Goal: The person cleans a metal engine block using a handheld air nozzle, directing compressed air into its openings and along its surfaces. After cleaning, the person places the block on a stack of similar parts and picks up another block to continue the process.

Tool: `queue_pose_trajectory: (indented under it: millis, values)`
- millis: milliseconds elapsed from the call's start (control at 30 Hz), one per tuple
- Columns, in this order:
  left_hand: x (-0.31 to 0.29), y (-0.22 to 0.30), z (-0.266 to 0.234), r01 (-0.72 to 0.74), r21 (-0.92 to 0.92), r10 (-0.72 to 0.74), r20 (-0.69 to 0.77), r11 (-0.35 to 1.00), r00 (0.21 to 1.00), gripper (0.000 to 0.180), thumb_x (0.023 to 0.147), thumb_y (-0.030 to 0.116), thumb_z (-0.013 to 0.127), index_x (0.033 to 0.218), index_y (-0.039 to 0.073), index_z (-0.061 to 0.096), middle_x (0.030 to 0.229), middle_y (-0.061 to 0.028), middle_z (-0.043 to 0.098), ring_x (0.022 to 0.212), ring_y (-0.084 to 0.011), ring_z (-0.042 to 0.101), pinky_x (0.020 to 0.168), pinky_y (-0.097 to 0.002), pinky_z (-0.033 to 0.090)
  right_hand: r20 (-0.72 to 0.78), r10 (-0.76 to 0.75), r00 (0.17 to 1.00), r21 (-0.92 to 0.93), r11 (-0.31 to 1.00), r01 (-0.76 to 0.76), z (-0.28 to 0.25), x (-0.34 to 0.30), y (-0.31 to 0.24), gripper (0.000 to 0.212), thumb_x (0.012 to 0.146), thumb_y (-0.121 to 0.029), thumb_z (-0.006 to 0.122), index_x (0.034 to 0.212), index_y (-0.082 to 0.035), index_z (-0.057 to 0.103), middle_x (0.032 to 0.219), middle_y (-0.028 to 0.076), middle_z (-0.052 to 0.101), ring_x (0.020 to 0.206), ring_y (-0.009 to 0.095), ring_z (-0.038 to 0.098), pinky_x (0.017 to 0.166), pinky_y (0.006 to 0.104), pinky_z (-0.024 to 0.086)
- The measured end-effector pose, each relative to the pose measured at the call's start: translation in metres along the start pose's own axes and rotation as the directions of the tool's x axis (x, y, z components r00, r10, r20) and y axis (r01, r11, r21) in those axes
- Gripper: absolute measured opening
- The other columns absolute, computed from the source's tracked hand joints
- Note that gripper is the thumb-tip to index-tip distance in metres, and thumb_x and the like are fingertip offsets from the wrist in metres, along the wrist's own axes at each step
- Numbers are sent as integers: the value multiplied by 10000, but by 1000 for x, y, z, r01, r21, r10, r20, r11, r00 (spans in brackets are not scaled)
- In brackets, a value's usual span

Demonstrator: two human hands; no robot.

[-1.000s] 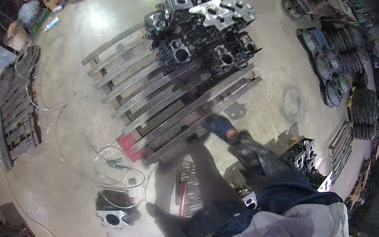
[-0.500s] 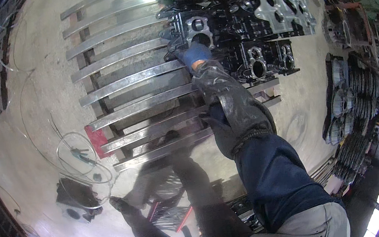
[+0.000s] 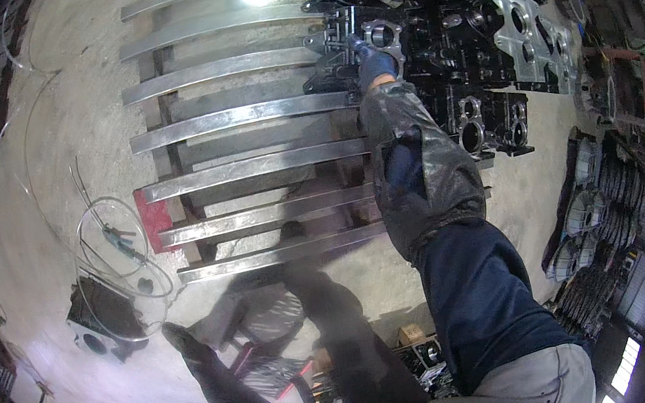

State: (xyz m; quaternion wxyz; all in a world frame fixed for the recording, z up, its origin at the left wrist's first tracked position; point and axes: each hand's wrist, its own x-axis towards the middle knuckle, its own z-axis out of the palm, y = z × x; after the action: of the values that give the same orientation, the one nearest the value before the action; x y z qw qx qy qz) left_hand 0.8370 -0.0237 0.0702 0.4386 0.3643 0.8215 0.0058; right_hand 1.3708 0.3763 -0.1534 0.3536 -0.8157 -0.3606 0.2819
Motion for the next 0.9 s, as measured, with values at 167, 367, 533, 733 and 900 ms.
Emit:
queue_pose_trajectory:
  millis: [167,367,533,733,900]
  values:
    - [-11,-9,-10,-18,-35,17,-24,999,1000,242,1021,254,624,1151,58,682,1112,-154,704,976,-239,698,829,-401,556,15,-80,997,158,985,76,-31,-56,-26,513,878,-230,812,1341,-65,665,1042,144,735,904,269,673,821,399,549]
    - [-53,-50,-38,21,-24,-22,-52,999,998,254,1025,248,625,1181,56,683,1141,-158,704,1002,-238,698,852,-399,559,-41,-4,999,62,998,7,-46,-117,-52,522,910,-290,769,1365,-69,641,1127,144,709,956,274,665,836,408,554]
    - [-137,-129,-82,182,69,-176,-88,981,980,265,1028,243,626,1205,54,685,1166,-162,705,1024,-236,699,871,-397,561,-4,8,1000,67,998,-8,-55,-154,-53,533,937,-340,733,1385,-72,621,1197,144,687,999,278,659,849,415,559]
    - [-221,-230,-183,290,149,-261,-190,945,946,281,1031,237,627,1234,52,687,1195,-167,705,1050,-235,699,894,-396,564,180,30,983,216,974,-69,-54,-278,-98,553,969,-400,689,1408,-76,597,1282,143,660,1050,283,651,863,425,564]
    - [-177,-264,-255,255,-97,-271,-248,962,930,295,1034,232,629,1258,50,688,1219,-171,706,1072,-234,699,914,-394,566,504,-196,841,145,979,141,-6,-448,-199,574,996,-450,653,1428,-80,577,1352,143,638,1093,287,645,876,432,569]
